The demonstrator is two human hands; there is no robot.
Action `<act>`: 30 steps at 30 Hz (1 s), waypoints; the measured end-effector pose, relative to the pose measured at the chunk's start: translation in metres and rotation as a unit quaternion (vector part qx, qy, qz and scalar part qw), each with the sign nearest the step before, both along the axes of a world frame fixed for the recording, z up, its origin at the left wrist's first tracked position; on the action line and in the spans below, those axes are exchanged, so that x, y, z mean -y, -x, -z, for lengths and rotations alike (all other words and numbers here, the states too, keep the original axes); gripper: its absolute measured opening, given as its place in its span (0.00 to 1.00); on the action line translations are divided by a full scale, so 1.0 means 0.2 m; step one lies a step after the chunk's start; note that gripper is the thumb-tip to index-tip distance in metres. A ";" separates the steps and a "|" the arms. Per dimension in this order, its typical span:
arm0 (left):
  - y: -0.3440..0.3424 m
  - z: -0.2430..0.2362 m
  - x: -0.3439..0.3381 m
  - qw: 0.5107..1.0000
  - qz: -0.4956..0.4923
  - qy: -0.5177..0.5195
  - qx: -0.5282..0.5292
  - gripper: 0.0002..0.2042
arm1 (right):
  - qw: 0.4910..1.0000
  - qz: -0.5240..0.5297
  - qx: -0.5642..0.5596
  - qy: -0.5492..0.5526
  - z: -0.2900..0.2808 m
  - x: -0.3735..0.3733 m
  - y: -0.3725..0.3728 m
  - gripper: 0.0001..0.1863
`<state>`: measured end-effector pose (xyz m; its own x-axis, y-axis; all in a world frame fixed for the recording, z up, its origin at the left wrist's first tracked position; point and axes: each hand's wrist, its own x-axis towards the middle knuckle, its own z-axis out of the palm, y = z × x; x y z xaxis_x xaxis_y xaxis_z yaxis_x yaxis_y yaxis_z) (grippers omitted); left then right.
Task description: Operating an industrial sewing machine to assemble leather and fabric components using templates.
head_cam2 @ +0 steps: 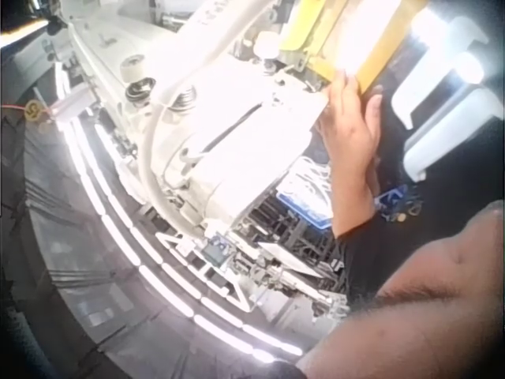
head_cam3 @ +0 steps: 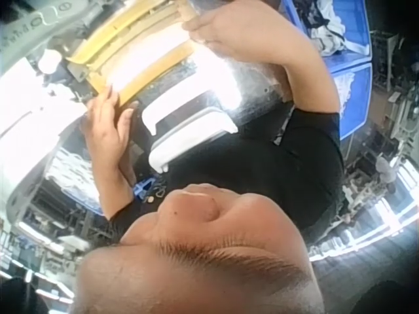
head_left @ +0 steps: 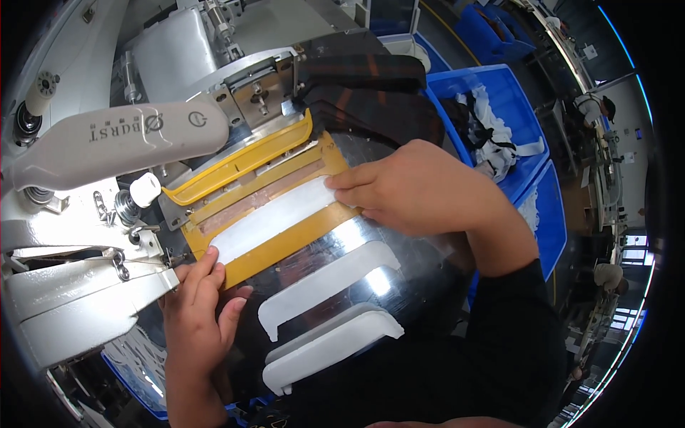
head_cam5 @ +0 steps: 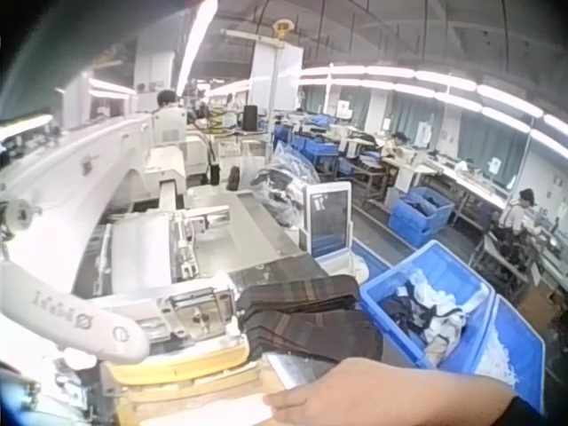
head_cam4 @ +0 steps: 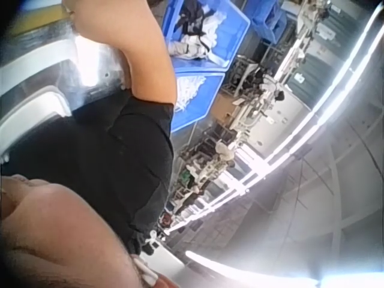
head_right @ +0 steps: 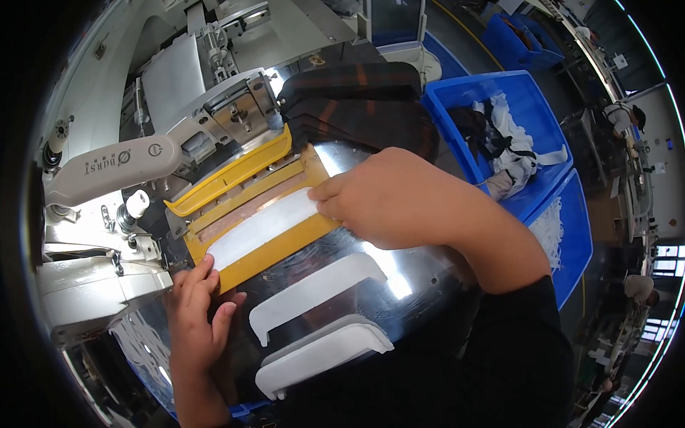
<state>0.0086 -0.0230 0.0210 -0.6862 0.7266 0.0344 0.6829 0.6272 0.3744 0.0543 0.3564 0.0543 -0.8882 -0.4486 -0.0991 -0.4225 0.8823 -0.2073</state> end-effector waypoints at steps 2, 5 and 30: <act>-0.01 -0.01 0.00 1.000 0.007 0.013 -0.019 0.22 | 0.999 -0.008 0.002 0.033 0.01 -0.02 0.00 0.14; -0.01 -0.01 0.01 0.999 0.016 0.021 -0.039 0.20 | 0.991 0.043 -0.031 0.126 0.05 -0.07 0.07 0.12; -0.04 -0.01 0.03 0.992 -0.011 -0.066 -0.105 0.11 | 0.943 -0.017 0.060 0.327 -0.12 0.23 0.19 0.05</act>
<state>0.0168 -0.0287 0.0221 -0.6697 0.6911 0.2719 0.7411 0.5983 0.3046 0.0158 0.3099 0.0780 -0.8719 -0.4770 0.1104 -0.3880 0.5356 -0.7500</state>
